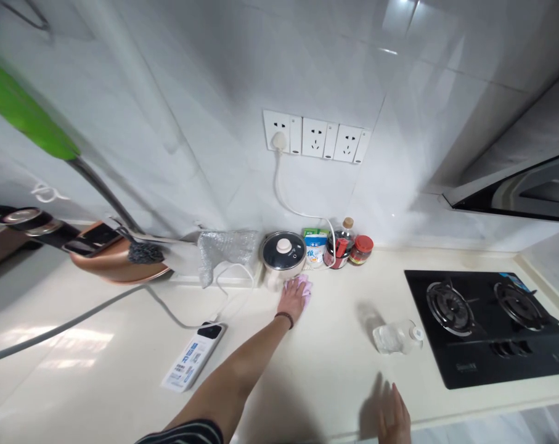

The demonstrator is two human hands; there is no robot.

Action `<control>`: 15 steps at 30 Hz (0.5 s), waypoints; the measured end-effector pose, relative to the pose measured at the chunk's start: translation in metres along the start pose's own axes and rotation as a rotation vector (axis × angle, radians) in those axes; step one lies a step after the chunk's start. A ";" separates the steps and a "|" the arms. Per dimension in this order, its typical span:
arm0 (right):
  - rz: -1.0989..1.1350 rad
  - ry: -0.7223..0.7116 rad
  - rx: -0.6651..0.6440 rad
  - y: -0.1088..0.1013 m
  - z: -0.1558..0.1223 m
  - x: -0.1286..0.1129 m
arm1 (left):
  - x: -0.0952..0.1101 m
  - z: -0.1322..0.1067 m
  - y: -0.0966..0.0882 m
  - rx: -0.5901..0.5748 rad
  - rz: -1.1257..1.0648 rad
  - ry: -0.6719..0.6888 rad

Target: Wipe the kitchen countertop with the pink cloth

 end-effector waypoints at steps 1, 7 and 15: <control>-0.002 0.009 -0.016 0.005 0.001 0.000 | -0.012 -0.006 -0.001 0.027 -0.009 -0.042; -0.029 0.024 -0.028 0.028 0.007 -0.009 | -0.040 -0.023 -0.008 0.172 -0.056 -0.251; -0.082 0.025 -0.073 0.028 0.014 -0.008 | 0.018 -0.075 0.064 0.046 0.024 0.030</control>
Point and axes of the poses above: each hand's wrist, its own z-axis towards the middle knuckle, its own y-axis out of the palm, x = y × z, the point moved 8 cm from there along z, towards the middle knuckle, and after that the axes turned 14 degrees about -x, right-handed, at the moved point
